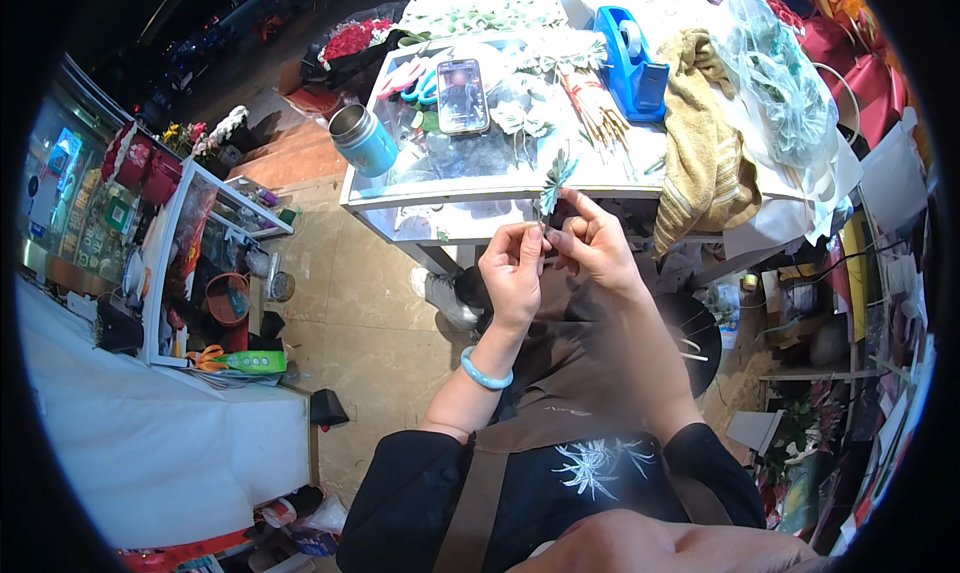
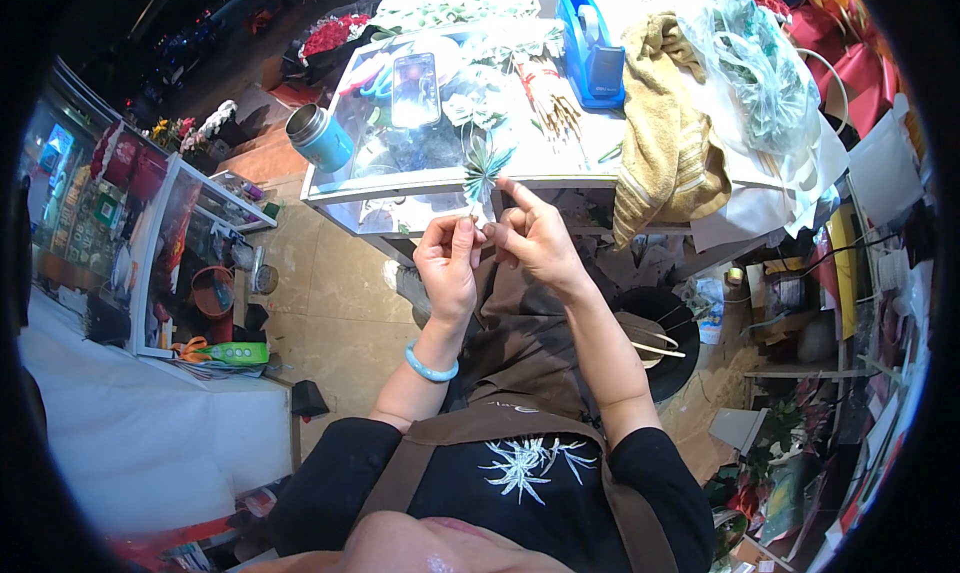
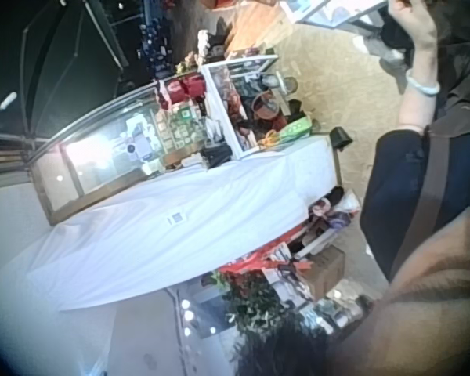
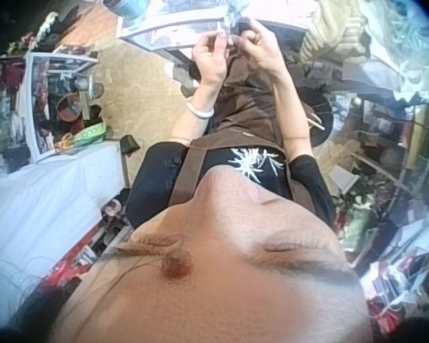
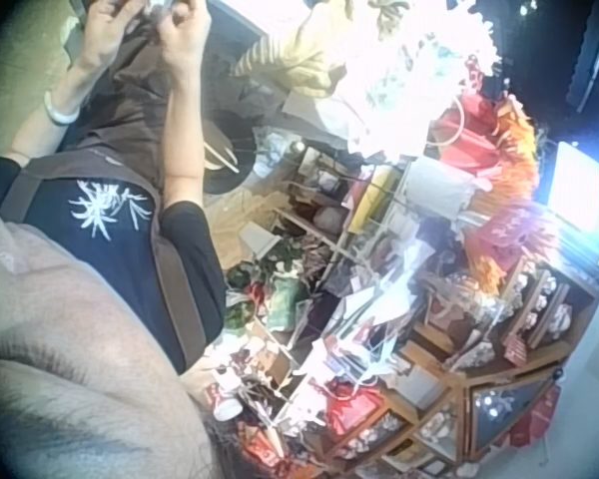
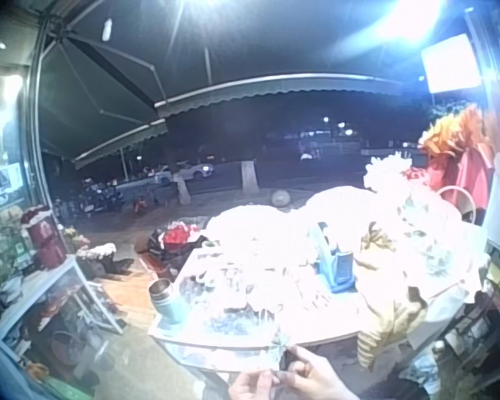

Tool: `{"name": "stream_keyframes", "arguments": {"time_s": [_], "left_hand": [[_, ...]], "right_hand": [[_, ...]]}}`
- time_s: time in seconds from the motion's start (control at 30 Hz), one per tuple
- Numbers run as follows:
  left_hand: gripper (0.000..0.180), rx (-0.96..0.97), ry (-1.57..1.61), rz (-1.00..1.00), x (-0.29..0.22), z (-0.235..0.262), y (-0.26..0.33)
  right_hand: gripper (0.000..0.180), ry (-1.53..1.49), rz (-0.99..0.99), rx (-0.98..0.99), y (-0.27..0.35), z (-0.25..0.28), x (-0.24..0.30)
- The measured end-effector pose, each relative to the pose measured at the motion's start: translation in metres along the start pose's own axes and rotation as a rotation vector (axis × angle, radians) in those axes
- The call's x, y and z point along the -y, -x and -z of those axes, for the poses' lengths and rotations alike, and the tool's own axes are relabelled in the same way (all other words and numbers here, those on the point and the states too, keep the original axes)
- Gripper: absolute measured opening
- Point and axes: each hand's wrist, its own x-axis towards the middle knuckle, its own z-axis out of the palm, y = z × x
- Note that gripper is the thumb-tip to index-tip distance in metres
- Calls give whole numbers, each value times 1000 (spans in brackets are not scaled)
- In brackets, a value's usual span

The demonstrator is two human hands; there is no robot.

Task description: The person assembles a small green paper fan by inserting thin sticks into its center and securing them with a thin wire. They repeatedly adjust the fan's shape and position the sticks to maintain symmetry. The completed fan is placed on the table among other similar items.

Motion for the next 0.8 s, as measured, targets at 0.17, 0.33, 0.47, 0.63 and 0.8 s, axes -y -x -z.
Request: {"name": "stream_keyframes", "arguments": {"time_s": [0.17,0.33,0.47,0.63,0.8], "left_hand": [[13,10,7,-4,-1,-3,2],[14,61,48,33,-6,-8,7],[15,59,34,77,-8,-7,8],[17,99,74,83,-7,-4,8],[17,147,135,160,-10,-5,4]], "right_hand": [[30,80,-3,26,2,2,4],[21,14,99,15,3,0,0],[16,12,157,-8,4,0,-3],[10,-148,225,48,8,-4,-3],[9,-246,253,16,9,-9,-5]]}}
